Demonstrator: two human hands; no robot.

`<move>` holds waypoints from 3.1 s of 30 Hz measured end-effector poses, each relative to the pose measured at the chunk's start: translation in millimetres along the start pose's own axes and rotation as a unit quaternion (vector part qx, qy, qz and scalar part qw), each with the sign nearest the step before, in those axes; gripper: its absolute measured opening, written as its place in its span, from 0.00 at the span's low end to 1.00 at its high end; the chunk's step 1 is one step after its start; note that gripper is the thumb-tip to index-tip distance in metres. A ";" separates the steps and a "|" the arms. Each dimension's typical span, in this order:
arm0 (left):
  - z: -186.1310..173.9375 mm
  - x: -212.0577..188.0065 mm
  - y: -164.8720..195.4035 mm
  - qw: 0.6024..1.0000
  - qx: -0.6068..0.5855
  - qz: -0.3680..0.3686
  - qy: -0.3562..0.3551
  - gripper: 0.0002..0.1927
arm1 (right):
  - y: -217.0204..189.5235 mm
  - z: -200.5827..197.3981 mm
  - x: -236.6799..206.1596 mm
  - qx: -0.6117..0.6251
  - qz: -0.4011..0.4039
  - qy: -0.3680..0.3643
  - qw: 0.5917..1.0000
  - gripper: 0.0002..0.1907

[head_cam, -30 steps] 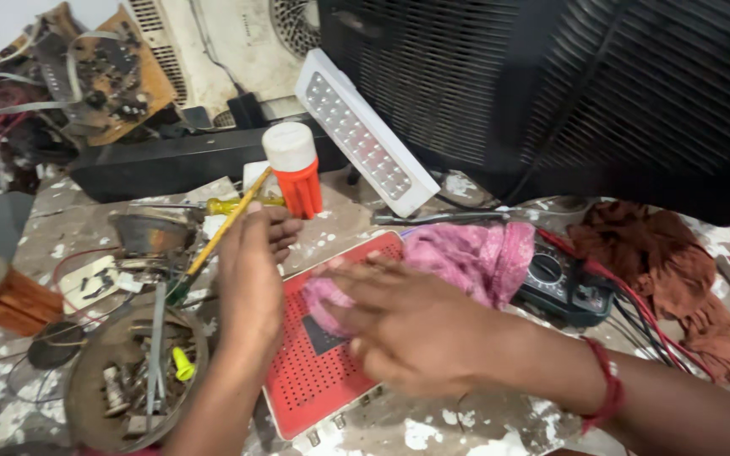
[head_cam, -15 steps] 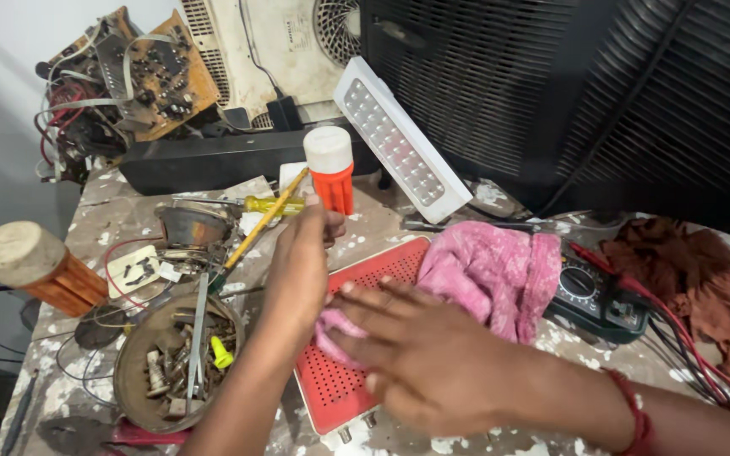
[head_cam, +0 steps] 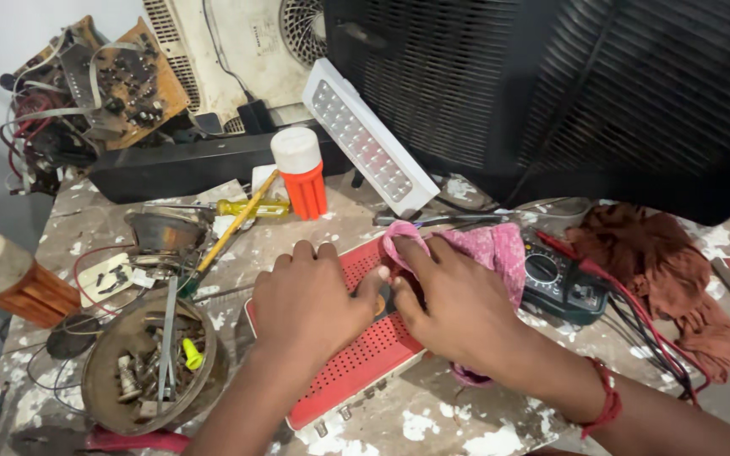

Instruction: The person wipes a white set-top box and a red device with a pink cloth, then uses a yellow-handled screwdriver to pry open a black power adapter. They separate the adapter's plastic casing and lift out its green circuit board with attached wires.

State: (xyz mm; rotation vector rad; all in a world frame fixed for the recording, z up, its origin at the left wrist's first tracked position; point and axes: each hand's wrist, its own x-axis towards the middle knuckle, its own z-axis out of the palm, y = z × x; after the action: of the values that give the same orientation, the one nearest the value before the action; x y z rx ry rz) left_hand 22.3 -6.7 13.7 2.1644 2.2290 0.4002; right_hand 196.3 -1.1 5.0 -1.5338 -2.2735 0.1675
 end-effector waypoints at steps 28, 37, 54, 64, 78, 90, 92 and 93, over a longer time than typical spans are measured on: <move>-36.9 -19.2 14.9 0.996 0.020 0.054 0.066 0.42 | 14.3 -14.2 22.7 0.214 0.022 -0.018 0.976 0.35; -46.6 -24.9 9.0 0.981 0.030 0.075 0.175 0.41 | 11.3 -22.3 20.3 0.277 -0.122 0.030 0.953 0.38; -49.7 -35.6 6.0 0.938 0.031 0.088 0.334 0.44 | 1.8 -46.2 5.4 0.258 -0.221 0.123 0.933 0.49; -42.6 -32.3 3.3 0.921 0.050 0.068 0.381 0.45 | 9.4 -28.4 -0.6 0.261 -0.116 0.097 0.953 0.49; -51.8 -23.7 -6.7 0.879 0.031 0.065 0.471 0.44 | -9.9 -34.7 -4.9 0.146 -0.229 0.264 0.925 0.43; -35.1 -19.9 -3.5 0.891 -0.049 0.085 0.443 0.45 | -31.1 -58.5 0.3 0.130 -0.295 0.295 0.900 0.46; -34.5 -19.2 -6.7 0.891 -0.042 0.088 0.443 0.45 | -26.7 -55.5 3.0 0.161 -0.288 0.284 0.900 0.45; -34.5 -19.1 -9.0 0.891 -0.038 0.088 0.443 0.44 | -23.4 -52.6 4.5 0.178 -0.285 0.279 0.900 0.45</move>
State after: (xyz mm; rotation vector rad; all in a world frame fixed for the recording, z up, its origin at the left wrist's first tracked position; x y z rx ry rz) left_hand 8.0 -31.7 42.1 2.4367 2.2359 1.7542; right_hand 194.8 -12.3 61.7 -0.5834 -1.9709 -0.0245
